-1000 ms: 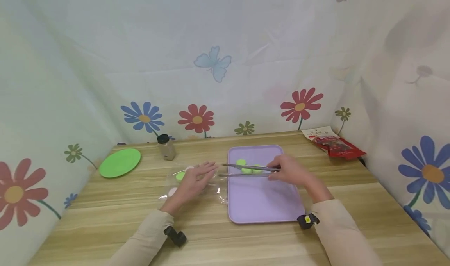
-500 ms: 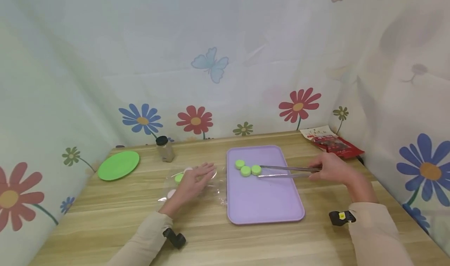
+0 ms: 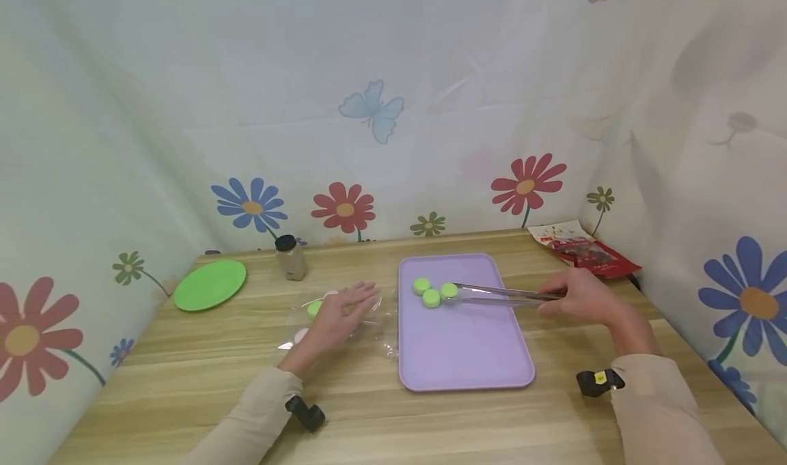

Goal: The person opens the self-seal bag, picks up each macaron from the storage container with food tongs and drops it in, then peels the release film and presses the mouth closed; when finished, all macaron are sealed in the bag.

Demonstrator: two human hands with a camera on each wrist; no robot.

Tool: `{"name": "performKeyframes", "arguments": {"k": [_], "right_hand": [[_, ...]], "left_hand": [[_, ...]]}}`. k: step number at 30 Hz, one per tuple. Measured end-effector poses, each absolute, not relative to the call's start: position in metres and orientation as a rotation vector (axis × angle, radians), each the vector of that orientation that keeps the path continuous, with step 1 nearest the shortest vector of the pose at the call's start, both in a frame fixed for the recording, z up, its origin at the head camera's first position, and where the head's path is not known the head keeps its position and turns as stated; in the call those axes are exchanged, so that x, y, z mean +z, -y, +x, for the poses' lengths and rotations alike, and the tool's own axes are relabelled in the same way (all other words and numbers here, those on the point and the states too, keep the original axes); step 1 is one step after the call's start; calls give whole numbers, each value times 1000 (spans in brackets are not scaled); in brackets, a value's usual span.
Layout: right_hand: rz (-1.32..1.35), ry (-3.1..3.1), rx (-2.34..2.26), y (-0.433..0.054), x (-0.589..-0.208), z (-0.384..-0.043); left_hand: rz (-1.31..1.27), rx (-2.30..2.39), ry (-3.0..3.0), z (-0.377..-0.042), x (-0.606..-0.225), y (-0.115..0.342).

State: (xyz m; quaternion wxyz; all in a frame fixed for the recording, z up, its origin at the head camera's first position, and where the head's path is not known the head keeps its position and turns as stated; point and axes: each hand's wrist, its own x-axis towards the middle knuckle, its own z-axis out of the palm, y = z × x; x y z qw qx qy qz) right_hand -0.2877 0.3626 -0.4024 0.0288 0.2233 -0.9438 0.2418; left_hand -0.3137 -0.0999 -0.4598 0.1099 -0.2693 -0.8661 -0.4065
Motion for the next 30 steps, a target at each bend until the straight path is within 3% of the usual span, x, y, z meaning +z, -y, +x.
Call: {"name": "performKeyframes", "arguments": {"k": [6,12,30], "right_hand": [[705,2907,861,-344,-399,-288],[888,2833,916,-301,-402,-295],[1186,2763,808,-196,-406,-315]], "left_hand": [[-802,-1161,2532,-313,-459,100],[-828,-1118,2517,-314,-458,99],[-859,-1133,2516,-315,-460,98]]}}
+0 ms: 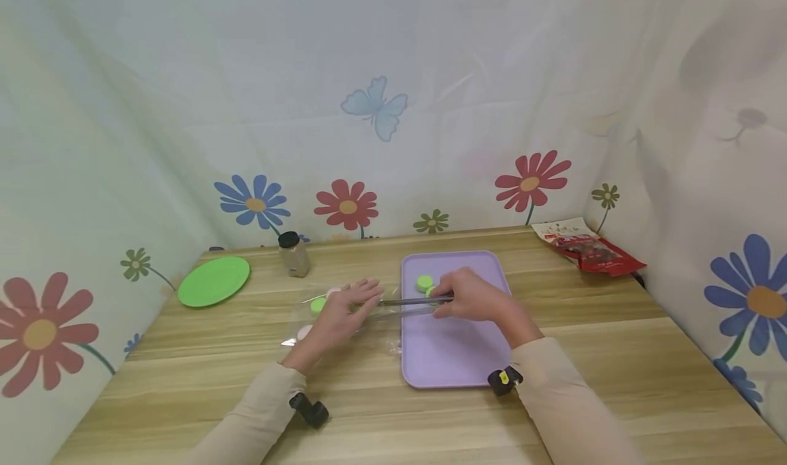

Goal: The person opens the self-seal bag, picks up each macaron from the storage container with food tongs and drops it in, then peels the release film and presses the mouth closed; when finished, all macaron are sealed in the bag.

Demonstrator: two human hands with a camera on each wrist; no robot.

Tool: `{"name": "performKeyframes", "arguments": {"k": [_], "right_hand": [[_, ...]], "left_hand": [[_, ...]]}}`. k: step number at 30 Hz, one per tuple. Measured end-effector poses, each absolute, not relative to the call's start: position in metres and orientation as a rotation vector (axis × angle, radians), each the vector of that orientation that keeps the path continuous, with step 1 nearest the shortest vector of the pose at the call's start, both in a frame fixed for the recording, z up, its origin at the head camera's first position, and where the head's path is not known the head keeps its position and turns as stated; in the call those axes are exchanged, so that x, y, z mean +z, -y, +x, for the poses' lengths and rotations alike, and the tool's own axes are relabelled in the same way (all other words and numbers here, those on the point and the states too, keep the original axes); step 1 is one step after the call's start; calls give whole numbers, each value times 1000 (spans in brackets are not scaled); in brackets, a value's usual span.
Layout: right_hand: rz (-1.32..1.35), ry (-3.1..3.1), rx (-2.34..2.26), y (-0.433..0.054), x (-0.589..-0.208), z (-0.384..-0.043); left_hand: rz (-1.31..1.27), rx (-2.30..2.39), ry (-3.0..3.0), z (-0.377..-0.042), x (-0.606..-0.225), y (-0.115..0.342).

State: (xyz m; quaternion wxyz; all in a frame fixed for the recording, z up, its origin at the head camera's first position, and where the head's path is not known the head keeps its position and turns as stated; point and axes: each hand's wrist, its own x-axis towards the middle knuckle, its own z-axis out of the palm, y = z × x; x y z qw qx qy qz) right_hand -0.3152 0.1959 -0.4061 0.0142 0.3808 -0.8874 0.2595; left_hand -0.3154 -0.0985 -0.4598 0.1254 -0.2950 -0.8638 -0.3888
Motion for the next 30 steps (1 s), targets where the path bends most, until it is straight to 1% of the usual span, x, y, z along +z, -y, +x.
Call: {"name": "performKeyframes", "arguments": {"k": [13,30], "right_hand": [[1253,2783,814,-154,-410,-319],[1260,2835,718,-147,-407,-321]], "left_hand": [[-836,-1149,2533,-313,-458,97],[-834,-1155,2532,-316,-461,99]]}}
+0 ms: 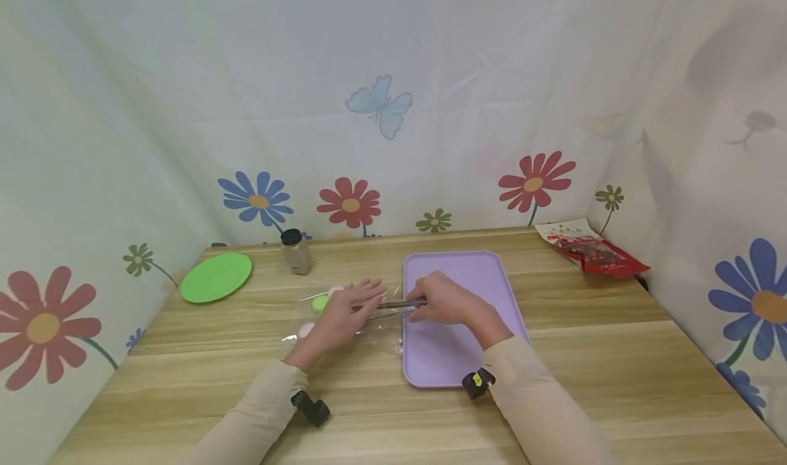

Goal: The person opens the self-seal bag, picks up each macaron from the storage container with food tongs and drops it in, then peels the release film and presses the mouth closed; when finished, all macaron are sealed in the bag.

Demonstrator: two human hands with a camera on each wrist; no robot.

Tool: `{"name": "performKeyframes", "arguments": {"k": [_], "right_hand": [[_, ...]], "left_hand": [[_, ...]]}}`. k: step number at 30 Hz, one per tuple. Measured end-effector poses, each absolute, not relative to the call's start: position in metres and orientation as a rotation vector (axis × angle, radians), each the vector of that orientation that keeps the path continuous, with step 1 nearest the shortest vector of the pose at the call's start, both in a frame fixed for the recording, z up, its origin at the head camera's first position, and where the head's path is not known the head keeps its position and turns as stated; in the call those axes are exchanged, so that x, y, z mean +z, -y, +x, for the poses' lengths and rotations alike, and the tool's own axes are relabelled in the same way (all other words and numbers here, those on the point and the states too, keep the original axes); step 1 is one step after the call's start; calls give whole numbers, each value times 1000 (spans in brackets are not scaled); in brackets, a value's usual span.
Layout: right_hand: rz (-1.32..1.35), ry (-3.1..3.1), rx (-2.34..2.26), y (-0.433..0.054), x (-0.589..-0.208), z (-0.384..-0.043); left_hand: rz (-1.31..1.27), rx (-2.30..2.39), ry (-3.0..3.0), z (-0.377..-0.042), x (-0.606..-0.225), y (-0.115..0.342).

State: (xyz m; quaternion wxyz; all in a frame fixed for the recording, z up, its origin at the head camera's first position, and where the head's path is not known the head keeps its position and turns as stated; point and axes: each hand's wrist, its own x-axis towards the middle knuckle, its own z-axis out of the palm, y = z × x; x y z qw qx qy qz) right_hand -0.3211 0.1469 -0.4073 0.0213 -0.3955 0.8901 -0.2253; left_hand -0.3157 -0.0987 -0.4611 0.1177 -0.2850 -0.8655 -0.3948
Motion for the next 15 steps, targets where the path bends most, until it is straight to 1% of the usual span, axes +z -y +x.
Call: {"name": "performKeyframes", "arguments": {"k": [8,15], "right_hand": [[-1194,-2761,-682,-151,-405,-319],[-1190,-2774,-724,-172,-401,-315]], "left_hand": [[-836,-1149,2551,-316,-460,98],[-828,-1151,2547,-315,-460,99]]}}
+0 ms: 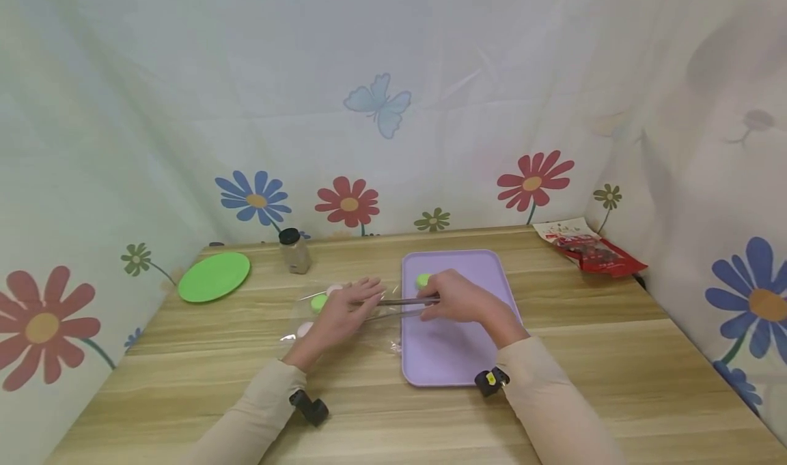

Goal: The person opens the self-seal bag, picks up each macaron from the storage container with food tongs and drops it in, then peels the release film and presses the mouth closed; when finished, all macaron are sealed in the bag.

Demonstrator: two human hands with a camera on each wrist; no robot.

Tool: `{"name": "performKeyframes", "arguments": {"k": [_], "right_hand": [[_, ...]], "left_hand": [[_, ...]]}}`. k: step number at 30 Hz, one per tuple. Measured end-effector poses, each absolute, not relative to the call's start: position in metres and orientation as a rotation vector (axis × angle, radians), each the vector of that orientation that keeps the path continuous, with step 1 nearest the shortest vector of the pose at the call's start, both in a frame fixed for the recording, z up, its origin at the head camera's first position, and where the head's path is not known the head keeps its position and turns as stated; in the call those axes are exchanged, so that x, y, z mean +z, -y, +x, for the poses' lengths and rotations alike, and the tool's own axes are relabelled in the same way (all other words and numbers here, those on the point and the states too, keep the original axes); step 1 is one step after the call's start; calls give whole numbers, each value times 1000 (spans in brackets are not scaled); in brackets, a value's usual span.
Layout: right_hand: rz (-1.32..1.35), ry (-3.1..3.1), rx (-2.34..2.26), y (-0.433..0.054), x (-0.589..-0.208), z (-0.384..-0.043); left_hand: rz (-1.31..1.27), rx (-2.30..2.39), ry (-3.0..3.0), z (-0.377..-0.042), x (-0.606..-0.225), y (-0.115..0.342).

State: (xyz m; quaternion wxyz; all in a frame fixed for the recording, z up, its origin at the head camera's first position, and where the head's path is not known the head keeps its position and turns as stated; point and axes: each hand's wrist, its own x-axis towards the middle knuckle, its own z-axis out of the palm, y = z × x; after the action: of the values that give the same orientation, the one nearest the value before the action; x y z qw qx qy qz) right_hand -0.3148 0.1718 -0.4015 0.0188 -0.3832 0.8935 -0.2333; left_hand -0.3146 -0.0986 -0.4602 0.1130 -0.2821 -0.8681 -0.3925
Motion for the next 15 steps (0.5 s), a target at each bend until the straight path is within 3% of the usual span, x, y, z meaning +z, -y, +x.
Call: {"name": "performKeyframes", "arguments": {"k": [15], "right_hand": [[-971,-2825,-876,-277,-389,-294]], "left_hand": [[-824,-1132,2528,-316,-463,98]]}}
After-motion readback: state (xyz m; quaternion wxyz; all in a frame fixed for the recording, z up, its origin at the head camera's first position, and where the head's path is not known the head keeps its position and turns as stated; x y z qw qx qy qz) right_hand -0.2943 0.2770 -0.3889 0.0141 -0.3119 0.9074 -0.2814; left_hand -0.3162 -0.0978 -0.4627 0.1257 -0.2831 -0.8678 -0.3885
